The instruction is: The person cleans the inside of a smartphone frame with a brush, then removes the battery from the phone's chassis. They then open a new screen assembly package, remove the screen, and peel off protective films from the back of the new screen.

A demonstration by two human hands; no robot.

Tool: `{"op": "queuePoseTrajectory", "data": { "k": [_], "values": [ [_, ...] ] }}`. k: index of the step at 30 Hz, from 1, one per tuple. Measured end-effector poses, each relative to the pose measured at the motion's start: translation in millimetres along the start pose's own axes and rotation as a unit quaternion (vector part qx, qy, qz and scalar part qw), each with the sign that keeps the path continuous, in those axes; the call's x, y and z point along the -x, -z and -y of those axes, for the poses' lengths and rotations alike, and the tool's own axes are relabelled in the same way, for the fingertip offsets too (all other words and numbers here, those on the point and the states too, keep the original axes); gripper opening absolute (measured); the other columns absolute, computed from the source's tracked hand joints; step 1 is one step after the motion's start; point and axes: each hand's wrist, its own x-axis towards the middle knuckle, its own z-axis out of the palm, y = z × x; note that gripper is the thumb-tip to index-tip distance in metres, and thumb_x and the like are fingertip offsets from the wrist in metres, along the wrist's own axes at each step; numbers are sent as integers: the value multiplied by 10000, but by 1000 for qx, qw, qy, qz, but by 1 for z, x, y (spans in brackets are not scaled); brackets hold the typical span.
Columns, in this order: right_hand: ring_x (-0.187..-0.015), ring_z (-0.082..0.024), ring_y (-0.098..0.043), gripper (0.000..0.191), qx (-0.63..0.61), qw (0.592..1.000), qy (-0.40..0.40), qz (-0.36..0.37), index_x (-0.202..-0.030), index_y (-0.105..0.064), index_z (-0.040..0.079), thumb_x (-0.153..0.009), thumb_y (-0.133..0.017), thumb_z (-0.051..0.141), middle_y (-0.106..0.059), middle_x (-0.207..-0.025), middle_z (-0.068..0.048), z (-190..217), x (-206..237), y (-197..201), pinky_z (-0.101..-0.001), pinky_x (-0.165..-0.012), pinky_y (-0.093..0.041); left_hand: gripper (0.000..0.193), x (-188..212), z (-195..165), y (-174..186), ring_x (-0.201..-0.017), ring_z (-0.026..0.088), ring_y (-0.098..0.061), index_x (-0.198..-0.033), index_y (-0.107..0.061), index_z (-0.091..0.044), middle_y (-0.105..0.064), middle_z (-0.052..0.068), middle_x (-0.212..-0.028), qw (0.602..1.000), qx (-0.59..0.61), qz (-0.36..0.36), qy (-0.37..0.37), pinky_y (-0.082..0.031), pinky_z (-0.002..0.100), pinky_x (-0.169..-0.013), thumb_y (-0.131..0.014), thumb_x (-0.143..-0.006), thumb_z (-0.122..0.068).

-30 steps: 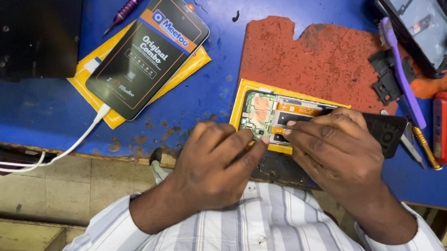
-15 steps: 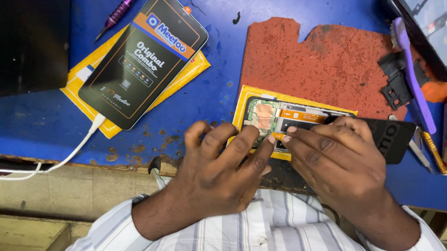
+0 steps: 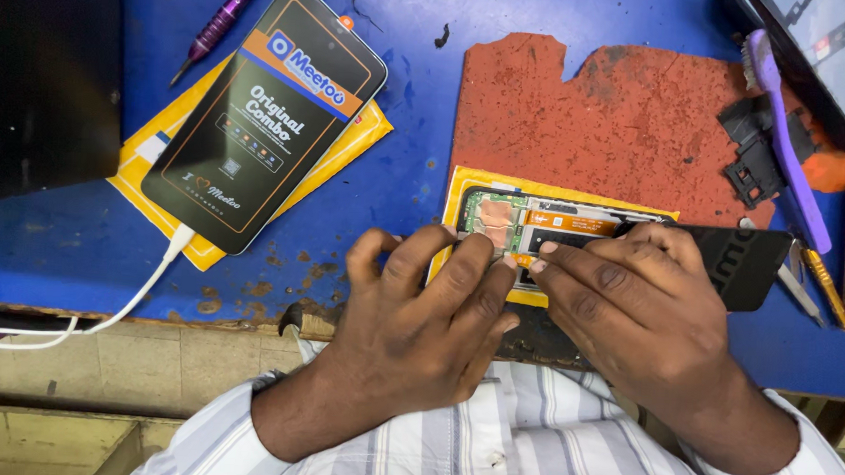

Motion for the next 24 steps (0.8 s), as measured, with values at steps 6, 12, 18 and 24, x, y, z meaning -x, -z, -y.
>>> {"op": "queuePoseTrajectory", "data": {
  "k": [6,12,18,24],
  "values": [
    [-960,-210,-693,260,8,1000,7,-5,-1033,-756,18,-794,-839,78,-746,-1065,-81,0,1,1,-388,-828,-482,390,0,0,0,-1260,302,-436,-1261,-694,-89,-515,100,-1354,1000,11,13,11,-293,539,-986,-751,-961,-332],
    [-977,-224,-685,257,-2,999,10,-32,-1032,-754,25,-789,-825,71,-746,-1080,-79,-5,0,11,-402,-844,-490,400,-5,-5,0,-1260,331,-426,-1263,-704,-99,-521,108,-1331,1000,7,9,18,-296,535,-987,-750,-937,-326],
    [-946,-262,-691,176,9,998,-21,-65,-977,-739,12,-808,-789,11,-738,-1020,-97,-25,27,29,-394,-814,-525,395,-9,-9,1,-1250,344,-419,-1223,-722,-101,-533,115,-1315,1000,-5,12,21,-293,538,-980,-747,-910,-341],
    [-1007,-193,-738,112,115,931,-294,-182,-1216,-660,-22,-1124,-600,-47,-723,-1171,-132,-127,85,73,-284,-910,-606,391,-11,-13,1,-1260,365,-411,-1210,-728,-98,-533,123,-1296,999,-17,18,24,-287,551,-973,-747,-901,-337]
  ]
}}
